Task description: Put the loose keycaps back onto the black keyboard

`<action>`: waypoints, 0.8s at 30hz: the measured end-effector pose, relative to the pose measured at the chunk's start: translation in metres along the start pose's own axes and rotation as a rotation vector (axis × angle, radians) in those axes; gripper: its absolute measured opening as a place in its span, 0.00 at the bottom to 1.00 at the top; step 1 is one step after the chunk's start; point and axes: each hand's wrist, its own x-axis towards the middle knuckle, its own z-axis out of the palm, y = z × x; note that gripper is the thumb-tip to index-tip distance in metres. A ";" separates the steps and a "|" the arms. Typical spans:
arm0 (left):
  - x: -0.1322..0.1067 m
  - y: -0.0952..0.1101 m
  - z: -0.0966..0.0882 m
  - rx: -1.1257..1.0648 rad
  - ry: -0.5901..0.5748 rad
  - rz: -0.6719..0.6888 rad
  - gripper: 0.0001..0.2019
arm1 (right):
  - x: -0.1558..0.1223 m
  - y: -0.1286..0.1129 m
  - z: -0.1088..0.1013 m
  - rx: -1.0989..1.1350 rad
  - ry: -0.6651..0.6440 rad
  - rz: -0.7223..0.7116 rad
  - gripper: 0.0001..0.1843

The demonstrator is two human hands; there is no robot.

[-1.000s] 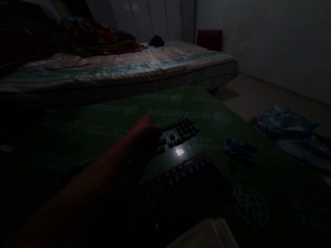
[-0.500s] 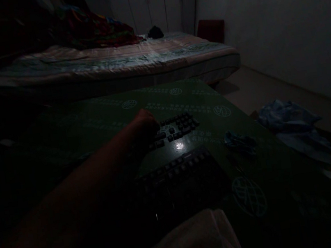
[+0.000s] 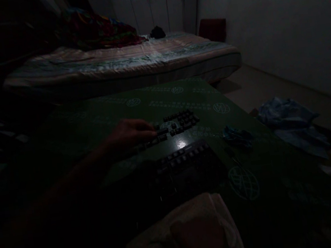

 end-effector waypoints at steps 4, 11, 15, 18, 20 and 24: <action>-0.066 0.002 0.029 -0.136 -0.145 0.004 0.08 | 0.019 -0.003 -0.002 0.030 0.206 0.095 0.15; -0.126 0.001 0.054 -0.186 -0.119 -0.114 0.14 | 0.031 -0.013 -0.010 0.219 0.049 0.075 0.17; -0.138 0.001 0.056 -0.106 -0.074 -0.108 0.15 | 0.022 -0.014 -0.012 0.252 -0.084 0.097 0.17; -0.145 0.001 0.060 -0.087 -0.061 -0.108 0.15 | 0.020 -0.011 -0.017 0.259 -0.177 0.070 0.18; -0.149 -0.001 0.062 -0.096 -0.045 -0.117 0.15 | 0.021 -0.009 -0.020 0.281 -0.226 0.051 0.17; -0.155 -0.004 0.068 -0.114 0.017 -0.189 0.18 | 0.024 -0.005 -0.018 0.271 -0.269 0.047 0.16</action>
